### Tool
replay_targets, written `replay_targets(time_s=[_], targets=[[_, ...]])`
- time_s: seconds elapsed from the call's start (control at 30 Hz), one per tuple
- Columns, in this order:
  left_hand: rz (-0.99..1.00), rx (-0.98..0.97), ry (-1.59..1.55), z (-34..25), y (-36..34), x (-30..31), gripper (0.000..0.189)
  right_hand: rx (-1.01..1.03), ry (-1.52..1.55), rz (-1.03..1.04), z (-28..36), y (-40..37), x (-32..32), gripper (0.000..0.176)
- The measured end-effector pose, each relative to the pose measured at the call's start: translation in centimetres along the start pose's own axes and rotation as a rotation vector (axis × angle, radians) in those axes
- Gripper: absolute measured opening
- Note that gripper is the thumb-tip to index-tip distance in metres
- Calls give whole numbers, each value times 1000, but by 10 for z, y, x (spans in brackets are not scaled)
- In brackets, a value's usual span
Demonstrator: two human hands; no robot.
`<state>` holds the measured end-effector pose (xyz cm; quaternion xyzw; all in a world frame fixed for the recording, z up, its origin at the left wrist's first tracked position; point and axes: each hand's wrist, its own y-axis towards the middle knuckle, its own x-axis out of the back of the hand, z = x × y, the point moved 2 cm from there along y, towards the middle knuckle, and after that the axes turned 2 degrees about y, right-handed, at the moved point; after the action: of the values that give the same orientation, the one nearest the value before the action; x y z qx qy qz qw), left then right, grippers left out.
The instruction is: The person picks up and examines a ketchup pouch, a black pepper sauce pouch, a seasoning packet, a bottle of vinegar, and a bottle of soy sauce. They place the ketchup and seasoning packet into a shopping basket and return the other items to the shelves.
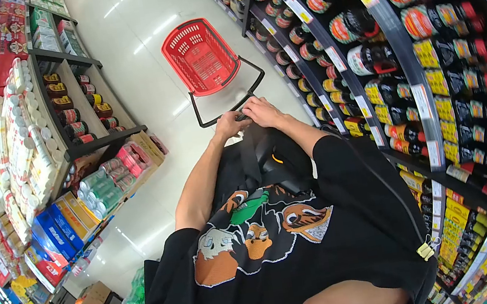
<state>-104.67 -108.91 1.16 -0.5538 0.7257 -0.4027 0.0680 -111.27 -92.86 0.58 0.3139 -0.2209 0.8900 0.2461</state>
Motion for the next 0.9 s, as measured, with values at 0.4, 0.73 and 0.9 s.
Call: replay_targets(time_s=[0.4, 0.73, 0.9], targets=[[-329, 107, 64, 6, 117, 175, 52, 60, 174, -44, -4, 242, 51, 27], [-461, 84, 358, 0, 173, 318, 35, -124, 296, 143, 9, 419, 84, 31], [-600, -16, 344, 0, 217, 392, 29, -118, 243, 57, 12, 501, 97, 30]])
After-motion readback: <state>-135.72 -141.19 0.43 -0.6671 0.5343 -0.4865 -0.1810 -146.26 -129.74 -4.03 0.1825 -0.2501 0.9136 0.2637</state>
